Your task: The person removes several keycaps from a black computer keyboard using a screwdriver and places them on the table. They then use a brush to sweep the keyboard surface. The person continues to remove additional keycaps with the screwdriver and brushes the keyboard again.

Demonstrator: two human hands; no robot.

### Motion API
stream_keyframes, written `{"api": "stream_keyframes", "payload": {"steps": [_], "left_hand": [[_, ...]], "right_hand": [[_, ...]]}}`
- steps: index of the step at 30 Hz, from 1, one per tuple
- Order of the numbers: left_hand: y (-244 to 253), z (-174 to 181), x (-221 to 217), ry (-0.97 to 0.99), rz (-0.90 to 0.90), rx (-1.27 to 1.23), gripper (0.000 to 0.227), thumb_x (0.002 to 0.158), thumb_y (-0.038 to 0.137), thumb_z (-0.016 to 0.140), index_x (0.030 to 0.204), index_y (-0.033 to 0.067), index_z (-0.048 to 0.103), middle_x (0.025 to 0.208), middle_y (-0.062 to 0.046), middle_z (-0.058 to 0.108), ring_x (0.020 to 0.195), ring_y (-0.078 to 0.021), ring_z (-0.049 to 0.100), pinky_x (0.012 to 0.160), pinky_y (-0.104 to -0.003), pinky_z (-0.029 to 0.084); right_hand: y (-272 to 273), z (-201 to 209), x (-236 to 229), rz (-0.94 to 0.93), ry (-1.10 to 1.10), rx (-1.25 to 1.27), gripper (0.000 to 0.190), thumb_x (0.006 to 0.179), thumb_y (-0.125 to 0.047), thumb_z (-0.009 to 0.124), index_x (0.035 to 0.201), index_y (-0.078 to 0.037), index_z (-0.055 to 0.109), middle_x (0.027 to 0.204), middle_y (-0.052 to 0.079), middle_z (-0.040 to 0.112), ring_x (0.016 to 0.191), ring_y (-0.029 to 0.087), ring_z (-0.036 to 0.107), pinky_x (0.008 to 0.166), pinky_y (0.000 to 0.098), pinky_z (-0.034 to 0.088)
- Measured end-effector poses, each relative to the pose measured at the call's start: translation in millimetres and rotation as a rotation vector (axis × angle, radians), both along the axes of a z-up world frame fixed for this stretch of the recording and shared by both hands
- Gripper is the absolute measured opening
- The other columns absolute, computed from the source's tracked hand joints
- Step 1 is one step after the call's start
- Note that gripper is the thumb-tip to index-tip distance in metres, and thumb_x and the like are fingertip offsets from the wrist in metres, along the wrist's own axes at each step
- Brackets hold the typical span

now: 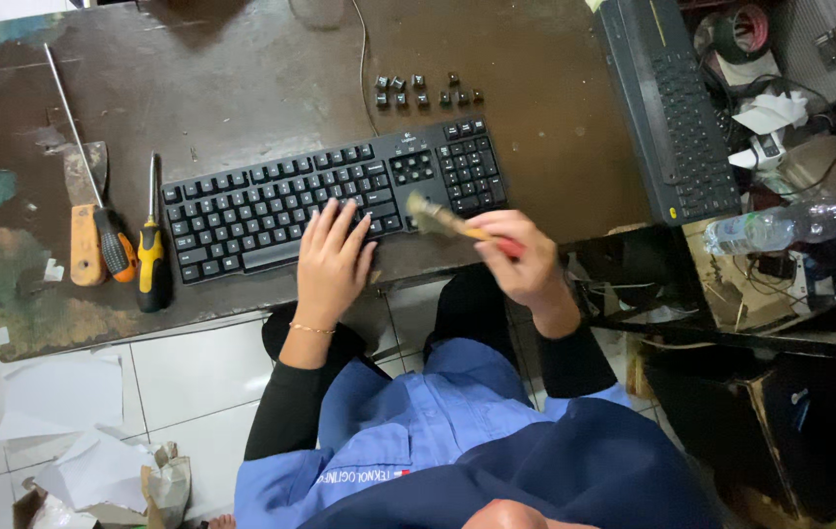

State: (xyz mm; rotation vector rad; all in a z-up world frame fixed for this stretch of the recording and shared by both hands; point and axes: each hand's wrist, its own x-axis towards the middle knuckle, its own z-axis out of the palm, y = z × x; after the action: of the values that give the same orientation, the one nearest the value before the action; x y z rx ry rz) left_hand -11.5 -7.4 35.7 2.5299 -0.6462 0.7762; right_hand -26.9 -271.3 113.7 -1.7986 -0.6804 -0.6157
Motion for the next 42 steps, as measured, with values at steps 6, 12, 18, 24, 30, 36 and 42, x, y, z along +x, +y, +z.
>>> {"api": "stream_keyframes", "payload": {"steps": [6,12,18,24,30,36,42], "left_hand": [[-45.5,4.5,10.8,0.114,-0.174,0.055,0.039,0.09,0.018,0.067,0.129,0.0123,0.063,0.135,-0.01,0.059,0.131,-0.028,0.05,0.111,-0.046,0.033],[-39.2,-10.7,9.3,0.051,-0.249,0.052,0.036,0.091,0.011,0.061,0.128,0.0067,0.061,0.136,-0.012,0.057,0.133,-0.0299,0.048,0.112,-0.046,0.033],[-34.9,-9.3,4.2,-0.024,-0.266,-0.04,0.027,0.093,0.012,0.061,0.119,0.0074,0.066,0.13,-0.01,0.063,0.126,-0.0265,0.056,0.109,-0.043,0.038],[-16.5,-2.9,0.6,-0.054,-0.213,-0.094,0.025,0.089,0.011,0.065,0.113,0.01,0.07,0.111,-0.008,0.07,0.107,-0.0236,0.066,0.097,-0.04,0.049],[15.8,19.0,-2.7,-0.142,0.039,-0.043,0.03,0.088,0.01,0.066,0.118,0.0072,0.068,0.127,-0.013,0.063,0.12,-0.0303,0.058,0.105,-0.047,0.038],[35.8,2.2,-3.5,-0.171,0.267,-0.016,0.031,0.091,0.018,0.065,0.12,0.0077,0.068,0.129,-0.013,0.065,0.123,-0.0331,0.058,0.11,-0.055,0.028],[36.9,-2.7,-2.6,-0.189,0.279,-0.014,0.032,0.092,0.02,0.059,0.119,0.0062,0.068,0.125,-0.015,0.066,0.119,-0.0347,0.061,0.11,-0.058,0.028]], "right_hand": [[-1.0,11.0,-0.4,-0.171,-0.143,-0.111,0.014,0.093,-0.009,0.064,0.098,0.001,0.056,0.103,0.02,0.07,0.085,0.037,0.067,0.076,0.0464,0.051],[2.5,10.0,14.2,-0.072,-0.251,-0.273,0.022,0.086,0.001,0.07,0.105,-0.001,0.06,0.111,0.021,0.067,0.086,0.041,0.065,0.072,0.0497,0.053],[8.2,11.2,12.9,-0.005,-0.12,-0.185,0.017,0.088,-0.002,0.068,0.102,0.001,0.059,0.102,0.021,0.07,0.082,0.044,0.067,0.067,0.0505,0.053],[-2.6,-4.0,7.2,-0.024,-0.125,-0.026,0.012,0.09,-0.004,0.064,0.098,0.003,0.058,0.096,0.024,0.069,0.079,0.04,0.068,0.064,0.0444,0.055],[1.0,11.9,20.2,-0.143,-0.338,-0.096,0.015,0.094,-0.008,0.063,0.107,-0.002,0.059,0.11,0.024,0.067,0.087,0.041,0.065,0.069,0.0456,0.054],[-1.5,18.9,41.2,-0.05,-0.154,0.037,0.019,0.088,0.002,0.067,0.102,0.008,0.055,0.101,0.027,0.068,0.076,0.035,0.068,0.059,0.0383,0.059],[6.9,15.9,58.4,-0.008,-0.052,-0.075,0.016,0.09,-0.004,0.067,0.101,0.0,0.056,0.102,0.02,0.069,0.084,0.039,0.067,0.066,0.0442,0.056]]}}
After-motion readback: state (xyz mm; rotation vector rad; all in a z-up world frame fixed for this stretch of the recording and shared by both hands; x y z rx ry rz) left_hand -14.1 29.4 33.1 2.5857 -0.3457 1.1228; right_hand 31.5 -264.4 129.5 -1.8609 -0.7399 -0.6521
